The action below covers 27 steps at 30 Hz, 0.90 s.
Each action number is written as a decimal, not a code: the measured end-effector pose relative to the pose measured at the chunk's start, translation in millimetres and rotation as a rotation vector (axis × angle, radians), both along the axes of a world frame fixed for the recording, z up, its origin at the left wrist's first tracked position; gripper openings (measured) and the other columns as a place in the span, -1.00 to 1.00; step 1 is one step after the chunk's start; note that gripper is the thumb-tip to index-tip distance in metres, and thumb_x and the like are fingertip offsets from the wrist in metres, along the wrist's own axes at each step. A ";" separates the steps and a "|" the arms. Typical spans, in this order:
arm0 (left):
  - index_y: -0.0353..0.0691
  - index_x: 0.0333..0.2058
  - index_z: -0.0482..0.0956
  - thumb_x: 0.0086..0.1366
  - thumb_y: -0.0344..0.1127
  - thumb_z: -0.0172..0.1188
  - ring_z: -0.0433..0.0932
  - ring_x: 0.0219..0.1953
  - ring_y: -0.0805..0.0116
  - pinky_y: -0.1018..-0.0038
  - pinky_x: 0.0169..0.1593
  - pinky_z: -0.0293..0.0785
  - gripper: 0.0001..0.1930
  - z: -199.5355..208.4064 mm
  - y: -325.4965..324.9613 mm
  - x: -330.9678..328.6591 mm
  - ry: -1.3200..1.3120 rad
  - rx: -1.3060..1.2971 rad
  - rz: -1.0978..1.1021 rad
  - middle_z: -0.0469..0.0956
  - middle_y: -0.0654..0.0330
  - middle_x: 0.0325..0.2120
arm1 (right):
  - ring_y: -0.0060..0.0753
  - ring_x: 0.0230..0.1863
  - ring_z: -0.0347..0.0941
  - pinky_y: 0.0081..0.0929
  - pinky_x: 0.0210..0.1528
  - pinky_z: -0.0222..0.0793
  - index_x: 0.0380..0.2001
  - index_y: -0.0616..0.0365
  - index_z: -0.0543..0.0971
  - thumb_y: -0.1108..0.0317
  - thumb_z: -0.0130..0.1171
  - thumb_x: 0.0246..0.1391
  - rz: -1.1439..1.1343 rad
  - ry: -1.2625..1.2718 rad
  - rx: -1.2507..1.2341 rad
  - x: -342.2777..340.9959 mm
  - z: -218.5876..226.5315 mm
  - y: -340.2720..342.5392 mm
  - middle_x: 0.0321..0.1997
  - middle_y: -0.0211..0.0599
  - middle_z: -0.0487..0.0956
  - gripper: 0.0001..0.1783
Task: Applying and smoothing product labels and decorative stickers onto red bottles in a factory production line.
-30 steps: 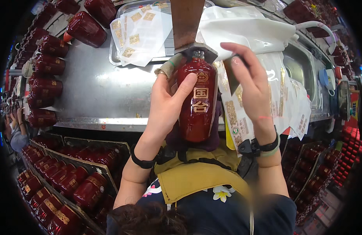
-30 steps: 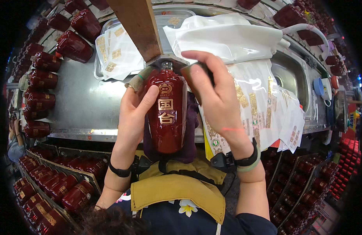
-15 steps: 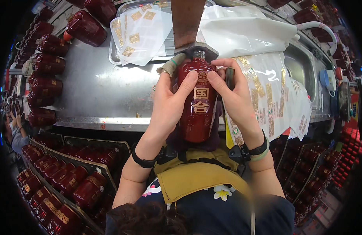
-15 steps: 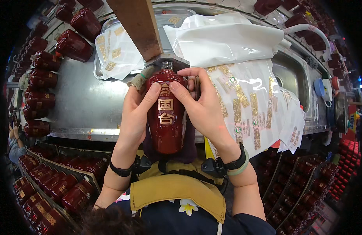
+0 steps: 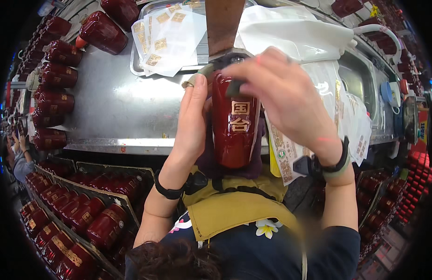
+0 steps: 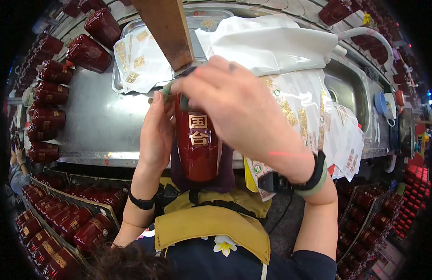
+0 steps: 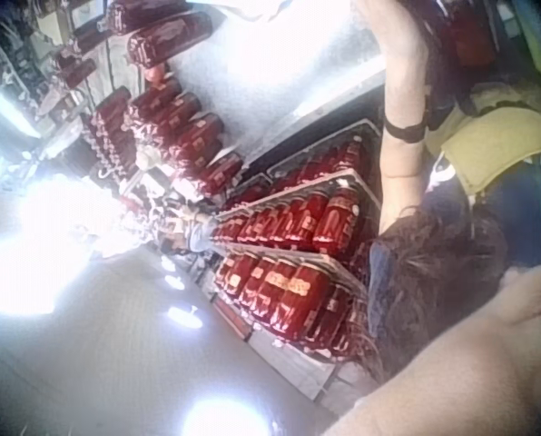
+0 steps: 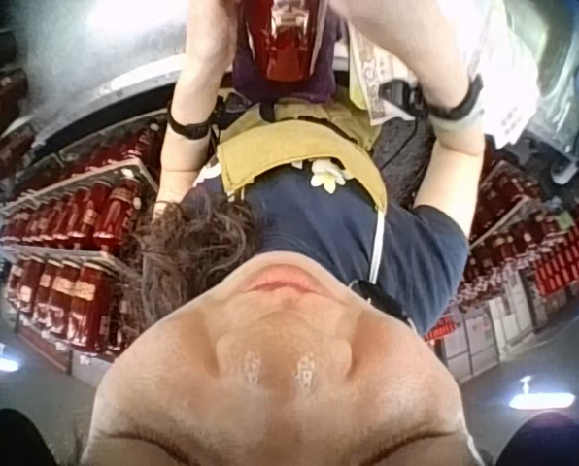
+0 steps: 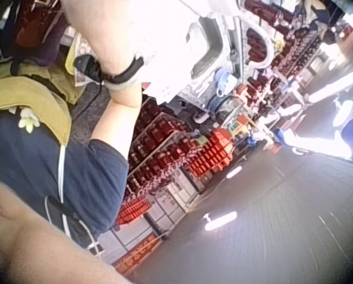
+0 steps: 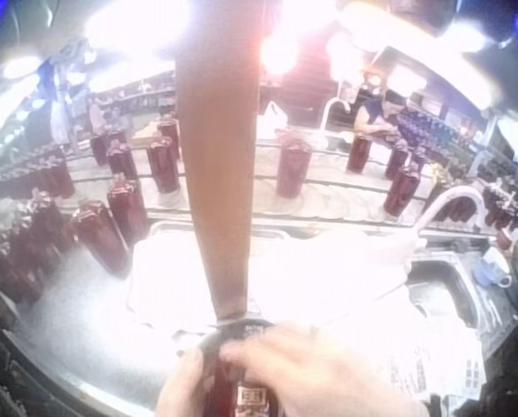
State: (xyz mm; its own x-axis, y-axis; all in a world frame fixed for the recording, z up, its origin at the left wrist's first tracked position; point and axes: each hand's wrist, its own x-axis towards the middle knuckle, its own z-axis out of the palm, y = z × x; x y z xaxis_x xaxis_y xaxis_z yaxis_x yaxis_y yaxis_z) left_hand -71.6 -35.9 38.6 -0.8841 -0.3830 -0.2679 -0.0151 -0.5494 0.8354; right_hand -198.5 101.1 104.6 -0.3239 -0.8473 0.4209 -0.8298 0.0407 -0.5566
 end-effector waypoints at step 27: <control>-0.46 0.42 0.18 0.46 -0.38 0.26 0.51 0.19 0.37 0.37 0.26 0.48 -0.33 -16.8 17.0 32.9 0.072 -0.247 -0.025 0.48 0.02 0.22 | -0.73 -0.36 0.15 -0.71 -0.28 0.14 0.42 0.21 0.27 0.29 0.48 0.17 -0.395 -1.112 -0.228 65.9 -83.3 35.1 -0.39 -0.63 0.21 -0.15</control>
